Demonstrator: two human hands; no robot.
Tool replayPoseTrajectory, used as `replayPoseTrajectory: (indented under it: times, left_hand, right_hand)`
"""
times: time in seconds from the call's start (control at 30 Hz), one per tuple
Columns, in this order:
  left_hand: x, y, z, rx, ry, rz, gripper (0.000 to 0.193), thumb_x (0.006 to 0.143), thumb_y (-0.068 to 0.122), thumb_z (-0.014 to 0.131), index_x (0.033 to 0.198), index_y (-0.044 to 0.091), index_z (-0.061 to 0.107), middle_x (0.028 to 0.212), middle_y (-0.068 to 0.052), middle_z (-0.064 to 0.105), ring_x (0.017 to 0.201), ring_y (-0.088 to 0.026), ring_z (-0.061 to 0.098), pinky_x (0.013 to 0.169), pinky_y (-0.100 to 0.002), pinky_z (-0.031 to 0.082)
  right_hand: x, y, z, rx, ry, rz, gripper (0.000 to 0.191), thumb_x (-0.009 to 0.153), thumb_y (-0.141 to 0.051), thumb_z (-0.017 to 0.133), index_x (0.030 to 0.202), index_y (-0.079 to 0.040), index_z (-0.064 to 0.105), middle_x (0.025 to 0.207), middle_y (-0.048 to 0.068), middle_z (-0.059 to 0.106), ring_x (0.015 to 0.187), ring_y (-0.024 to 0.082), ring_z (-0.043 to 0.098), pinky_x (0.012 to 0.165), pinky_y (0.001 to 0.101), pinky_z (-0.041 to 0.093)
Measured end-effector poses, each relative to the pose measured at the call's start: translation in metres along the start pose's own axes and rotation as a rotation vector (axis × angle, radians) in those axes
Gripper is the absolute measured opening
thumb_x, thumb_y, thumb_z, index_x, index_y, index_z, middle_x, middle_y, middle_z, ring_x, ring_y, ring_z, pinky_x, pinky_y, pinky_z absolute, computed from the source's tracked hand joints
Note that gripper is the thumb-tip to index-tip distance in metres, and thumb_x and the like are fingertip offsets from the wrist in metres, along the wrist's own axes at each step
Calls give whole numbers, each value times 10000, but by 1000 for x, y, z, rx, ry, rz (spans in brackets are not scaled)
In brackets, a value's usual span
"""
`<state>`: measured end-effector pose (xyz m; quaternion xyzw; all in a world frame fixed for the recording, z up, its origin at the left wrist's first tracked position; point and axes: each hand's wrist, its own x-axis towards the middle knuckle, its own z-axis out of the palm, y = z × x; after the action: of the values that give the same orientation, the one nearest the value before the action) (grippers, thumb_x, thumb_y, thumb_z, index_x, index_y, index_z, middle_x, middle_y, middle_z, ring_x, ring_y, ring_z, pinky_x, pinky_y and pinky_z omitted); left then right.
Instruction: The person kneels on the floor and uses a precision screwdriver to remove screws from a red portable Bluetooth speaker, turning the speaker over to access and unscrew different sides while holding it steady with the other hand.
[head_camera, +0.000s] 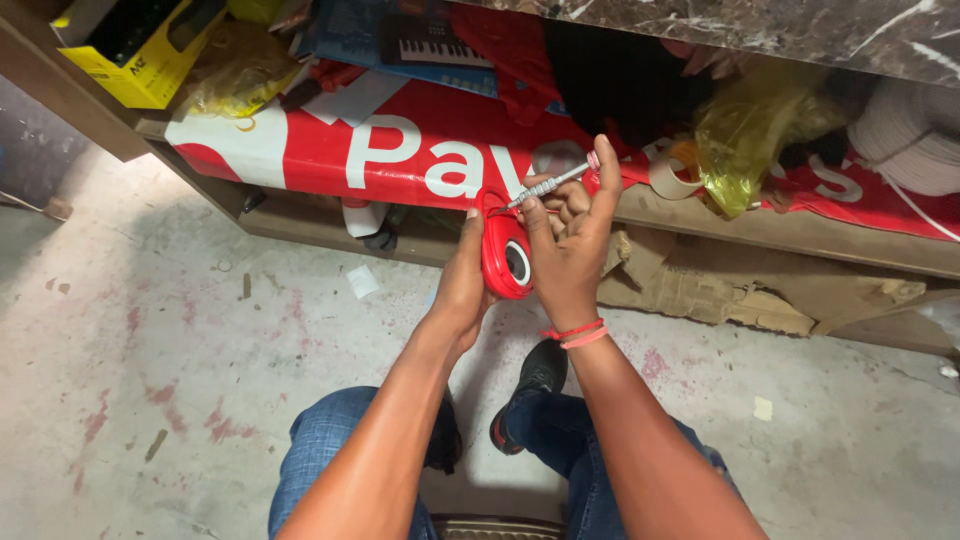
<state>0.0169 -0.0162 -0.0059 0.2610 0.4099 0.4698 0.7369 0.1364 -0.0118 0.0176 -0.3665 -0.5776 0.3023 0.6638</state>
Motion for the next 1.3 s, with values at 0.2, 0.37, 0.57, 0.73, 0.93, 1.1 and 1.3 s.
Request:
replayPoseTrajectory:
  times: [0.2, 0.37, 0.57, 0.73, 0.93, 1.1, 1.3]
  left_hand:
    - [-3, -3, 2, 24, 51, 62, 588, 1031, 568, 334, 1384, 154, 556, 1223, -67, 687, 1033, -154, 690, 830, -359, 581]
    - [-4, -5, 3, -36, 46, 131, 556, 1040, 535, 344, 1396, 152, 531, 1250, -61, 663, 1077, -147, 669, 880, -353, 566]
    - [1, -8, 0, -146, 12, 200, 592, 1055, 524, 329, 1418, 98, 522, 1281, -78, 649, 1123, -148, 642, 927, -339, 534]
    - [4, -11, 1, -130, -14, 297, 560, 1077, 483, 330, 1450, 95, 481, 1339, -73, 604, 1203, -140, 593, 1002, -327, 502]
    - [0, -6, 4, -137, -68, 274, 574, 1075, 488, 313, 1446, 83, 478, 1354, -77, 599, 1224, -144, 593, 1030, -339, 504]
    - [-3, -2, 4, -137, -78, 261, 606, 1072, 502, 309, 1414, 48, 518, 1320, -86, 632, 1210, -158, 610, 1030, -344, 508]
    - [-1, -6, 3, -154, -67, 263, 568, 1098, 492, 326, 1402, 61, 537, 1256, -68, 633, 1123, -145, 590, 971, -336, 493]
  right_hand:
    - [-4, 2, 4, 68, 43, 3, 842, 1051, 126, 617, 1673, -144, 118, 1142, 107, 635, 1016, 140, 636, 913, 272, 567]
    - [-2, 3, 10, 124, 84, 21, 828, 1043, 117, 601, 1659, -152, 117, 1146, 112, 616, 1004, 150, 645, 892, 304, 612]
    - [-2, -1, 14, 207, 62, 62, 802, 1046, 104, 583, 1652, -158, 127, 1183, 131, 623, 1033, 165, 657, 919, 330, 631]
    - [-2, -5, 14, 176, 78, 32, 837, 1032, 107, 626, 1658, -163, 142, 1211, 132, 614, 1056, 176, 658, 928, 329, 622]
    - [2, -12, 12, 193, 118, 0, 845, 1034, 97, 655, 1651, -169, 142, 1325, 154, 612, 1039, 174, 665, 906, 308, 615]
    - [1, -15, 14, 175, 111, 8, 839, 1047, 96, 643, 1659, -169, 136, 1344, 170, 607, 1027, 172, 657, 889, 303, 609]
    - [-1, -17, 17, 161, 107, -4, 824, 1077, 111, 612, 1675, -176, 124, 1216, 135, 596, 968, 154, 629, 868, 303, 602]
